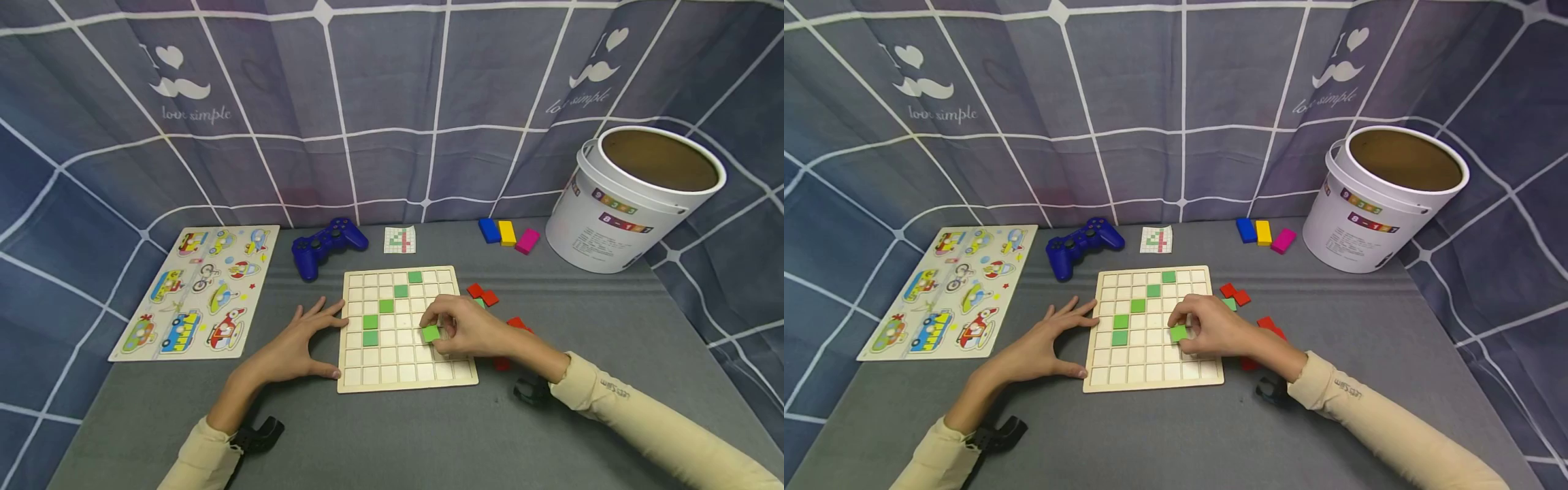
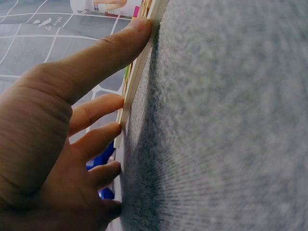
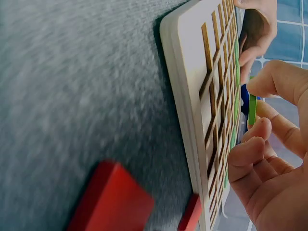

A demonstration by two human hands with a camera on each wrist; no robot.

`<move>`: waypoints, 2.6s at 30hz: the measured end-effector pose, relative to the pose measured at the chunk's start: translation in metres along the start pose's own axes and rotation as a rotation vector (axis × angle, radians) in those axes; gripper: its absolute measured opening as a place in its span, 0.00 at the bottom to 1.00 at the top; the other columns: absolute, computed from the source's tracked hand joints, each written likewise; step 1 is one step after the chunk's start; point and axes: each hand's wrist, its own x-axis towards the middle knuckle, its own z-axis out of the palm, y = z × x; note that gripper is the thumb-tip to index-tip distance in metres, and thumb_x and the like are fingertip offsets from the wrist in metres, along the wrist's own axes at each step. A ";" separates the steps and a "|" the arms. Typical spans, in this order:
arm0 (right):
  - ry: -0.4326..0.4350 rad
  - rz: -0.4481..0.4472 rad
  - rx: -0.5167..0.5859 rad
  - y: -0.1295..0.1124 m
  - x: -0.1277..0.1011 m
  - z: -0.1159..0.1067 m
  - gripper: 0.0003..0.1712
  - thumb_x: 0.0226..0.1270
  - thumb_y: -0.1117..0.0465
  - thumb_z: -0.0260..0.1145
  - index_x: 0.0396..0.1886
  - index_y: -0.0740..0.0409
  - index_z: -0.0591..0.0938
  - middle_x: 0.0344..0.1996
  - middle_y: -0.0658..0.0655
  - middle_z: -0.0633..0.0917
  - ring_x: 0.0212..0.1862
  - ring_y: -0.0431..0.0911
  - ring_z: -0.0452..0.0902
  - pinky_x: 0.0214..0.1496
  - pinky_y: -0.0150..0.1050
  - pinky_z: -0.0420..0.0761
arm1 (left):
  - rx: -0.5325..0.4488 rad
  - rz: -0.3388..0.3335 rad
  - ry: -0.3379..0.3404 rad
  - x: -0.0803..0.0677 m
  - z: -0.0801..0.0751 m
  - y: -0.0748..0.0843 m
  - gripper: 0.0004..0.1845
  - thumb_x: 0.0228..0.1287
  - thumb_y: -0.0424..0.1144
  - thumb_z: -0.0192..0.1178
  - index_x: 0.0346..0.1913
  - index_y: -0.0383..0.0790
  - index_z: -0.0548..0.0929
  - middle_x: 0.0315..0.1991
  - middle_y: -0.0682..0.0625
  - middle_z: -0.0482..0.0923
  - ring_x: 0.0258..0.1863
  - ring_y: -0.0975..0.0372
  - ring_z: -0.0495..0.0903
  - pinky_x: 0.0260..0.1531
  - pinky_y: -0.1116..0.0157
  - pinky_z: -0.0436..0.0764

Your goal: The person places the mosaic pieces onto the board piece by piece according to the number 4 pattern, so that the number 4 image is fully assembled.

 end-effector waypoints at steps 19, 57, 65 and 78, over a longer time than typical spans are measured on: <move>-0.022 -0.013 -0.089 -0.013 0.026 0.025 0.15 0.48 0.65 0.73 0.39 0.49 0.88 0.29 0.48 0.80 0.25 0.38 0.71 0.29 0.32 0.72 | 0.010 -0.009 0.002 0.001 0.000 0.003 0.49 0.38 0.51 0.83 0.69 0.47 0.75 0.79 0.50 0.53 0.78 0.43 0.42 0.69 0.34 0.33; -0.087 0.034 -0.113 -0.022 0.050 0.020 0.14 0.52 0.64 0.77 0.42 0.55 0.89 0.35 0.51 0.85 0.30 0.42 0.77 0.35 0.35 0.77 | -0.006 -0.008 0.008 0.000 0.002 0.001 0.48 0.39 0.53 0.82 0.68 0.47 0.76 0.79 0.49 0.53 0.77 0.42 0.42 0.68 0.33 0.32; 0.013 0.058 -0.114 -0.009 0.024 -0.018 0.12 0.52 0.69 0.71 0.38 0.55 0.89 0.34 0.51 0.85 0.25 0.39 0.74 0.31 0.34 0.77 | -0.001 0.001 0.015 0.001 0.002 0.001 0.48 0.39 0.53 0.83 0.68 0.47 0.76 0.79 0.49 0.54 0.77 0.42 0.42 0.69 0.34 0.33; 0.078 0.108 -0.233 0.023 -0.021 -0.044 0.14 0.52 0.69 0.76 0.38 0.52 0.88 0.29 0.52 0.80 0.24 0.38 0.71 0.28 0.34 0.74 | -0.012 0.002 0.016 -0.002 0.000 0.001 0.48 0.39 0.52 0.83 0.68 0.46 0.76 0.78 0.47 0.54 0.77 0.41 0.42 0.68 0.33 0.33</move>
